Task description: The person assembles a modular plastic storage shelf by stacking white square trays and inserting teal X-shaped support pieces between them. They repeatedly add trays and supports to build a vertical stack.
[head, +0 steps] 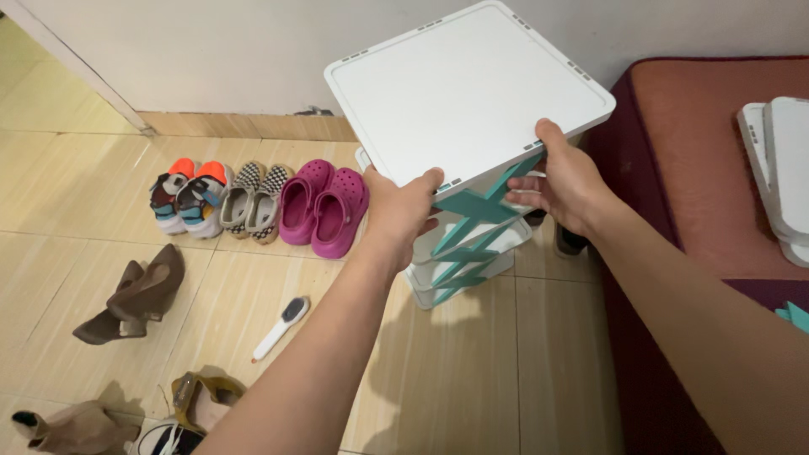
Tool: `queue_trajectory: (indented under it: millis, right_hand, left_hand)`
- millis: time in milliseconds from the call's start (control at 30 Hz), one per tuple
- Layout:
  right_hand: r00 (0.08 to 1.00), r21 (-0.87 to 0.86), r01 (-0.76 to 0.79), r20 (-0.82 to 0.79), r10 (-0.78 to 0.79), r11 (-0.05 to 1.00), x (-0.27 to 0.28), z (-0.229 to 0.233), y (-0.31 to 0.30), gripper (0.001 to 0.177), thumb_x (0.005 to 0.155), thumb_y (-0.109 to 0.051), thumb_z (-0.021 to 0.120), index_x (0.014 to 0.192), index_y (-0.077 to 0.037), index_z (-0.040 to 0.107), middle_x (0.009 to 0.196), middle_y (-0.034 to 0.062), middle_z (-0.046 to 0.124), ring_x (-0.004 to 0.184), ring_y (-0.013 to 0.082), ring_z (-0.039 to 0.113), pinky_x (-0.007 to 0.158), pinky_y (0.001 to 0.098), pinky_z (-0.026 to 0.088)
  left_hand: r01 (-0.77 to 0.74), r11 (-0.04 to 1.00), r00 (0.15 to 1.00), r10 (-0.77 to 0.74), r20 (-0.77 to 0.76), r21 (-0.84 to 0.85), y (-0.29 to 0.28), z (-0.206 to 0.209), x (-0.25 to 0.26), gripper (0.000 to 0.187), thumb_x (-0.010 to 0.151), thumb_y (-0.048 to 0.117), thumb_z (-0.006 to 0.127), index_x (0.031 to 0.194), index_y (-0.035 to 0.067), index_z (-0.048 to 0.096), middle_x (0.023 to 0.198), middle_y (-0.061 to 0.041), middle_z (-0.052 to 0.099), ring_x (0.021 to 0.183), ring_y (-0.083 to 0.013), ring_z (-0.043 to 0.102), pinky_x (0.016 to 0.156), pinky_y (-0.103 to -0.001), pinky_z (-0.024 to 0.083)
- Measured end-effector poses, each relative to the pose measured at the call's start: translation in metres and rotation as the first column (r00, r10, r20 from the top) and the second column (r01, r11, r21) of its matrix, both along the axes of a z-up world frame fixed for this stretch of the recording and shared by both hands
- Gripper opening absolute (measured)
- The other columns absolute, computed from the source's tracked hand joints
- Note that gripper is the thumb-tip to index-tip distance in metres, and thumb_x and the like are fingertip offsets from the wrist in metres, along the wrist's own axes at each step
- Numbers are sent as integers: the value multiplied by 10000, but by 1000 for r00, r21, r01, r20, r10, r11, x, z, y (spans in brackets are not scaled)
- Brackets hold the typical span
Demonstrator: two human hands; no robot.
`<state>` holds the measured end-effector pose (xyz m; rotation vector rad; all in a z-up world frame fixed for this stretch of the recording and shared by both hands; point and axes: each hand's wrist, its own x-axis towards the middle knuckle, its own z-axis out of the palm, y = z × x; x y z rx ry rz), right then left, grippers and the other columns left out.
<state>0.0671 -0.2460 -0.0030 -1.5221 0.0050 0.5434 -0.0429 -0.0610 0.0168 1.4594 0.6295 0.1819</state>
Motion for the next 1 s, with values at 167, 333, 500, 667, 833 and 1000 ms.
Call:
queue_trajectory:
  millis: [167,333,500,667,833,1000]
  right_hand:
    - [999,-3,5,36,-5,1000,0,1,11,581,1046,-512,289,1273,-19,498,1109,130,549,853,194,552,868,416,613]
    - [996,21,82,-20,-82,996,-11,5,9,590,1038,-521,319,1348,-37,454,1174,107,562,926,194,601,874,394,617]
    - [987,-94,160,-12,-162,983,-36,-7,-6,479,1011,-288,500,1430,-63,443,1228,69,567,997,198,621,815,378,594]
    - [985,-217,53,170,-15,975,-64,-11,-1,816,876,-72,601,1590,-125,209,1487,127,435,1146,245,638,865,382,573]
    - [985,-278,-20,158,66,961,-81,5,26,1019,877,-90,695,1602,-144,-20,1617,145,262,1339,263,480,1008,383,507]
    - [998,-8,-1,69,1,1000,-63,11,12,858,882,-140,623,1633,-170,208,1565,148,505,1301,263,575,1001,409,536]
  left_hand:
    - [-56,997,998,58,-37,59,-1,2,6,813,799,259,744,1393,100,211,1223,-168,592,951,-272,701,739,-462,614]
    - [65,998,984,-67,-166,-18,14,9,4,777,852,306,669,1429,114,186,1234,-168,633,969,-299,713,758,-432,594]
    - [-19,992,988,0,-157,-124,47,-1,18,442,987,386,531,1274,54,587,1161,-122,692,961,-262,666,751,-387,549]
    - [-33,965,999,24,-37,-259,87,-13,41,323,967,203,616,1226,10,623,1099,-121,671,917,-255,636,698,-361,507]
    - [-16,968,1000,12,-20,-249,89,-19,51,315,981,149,580,1252,-10,589,1106,-127,677,939,-258,675,782,-387,611]
    - [34,999,981,-31,-191,10,100,-7,55,345,1018,213,549,1268,-20,591,1159,-138,723,990,-246,731,835,-384,634]
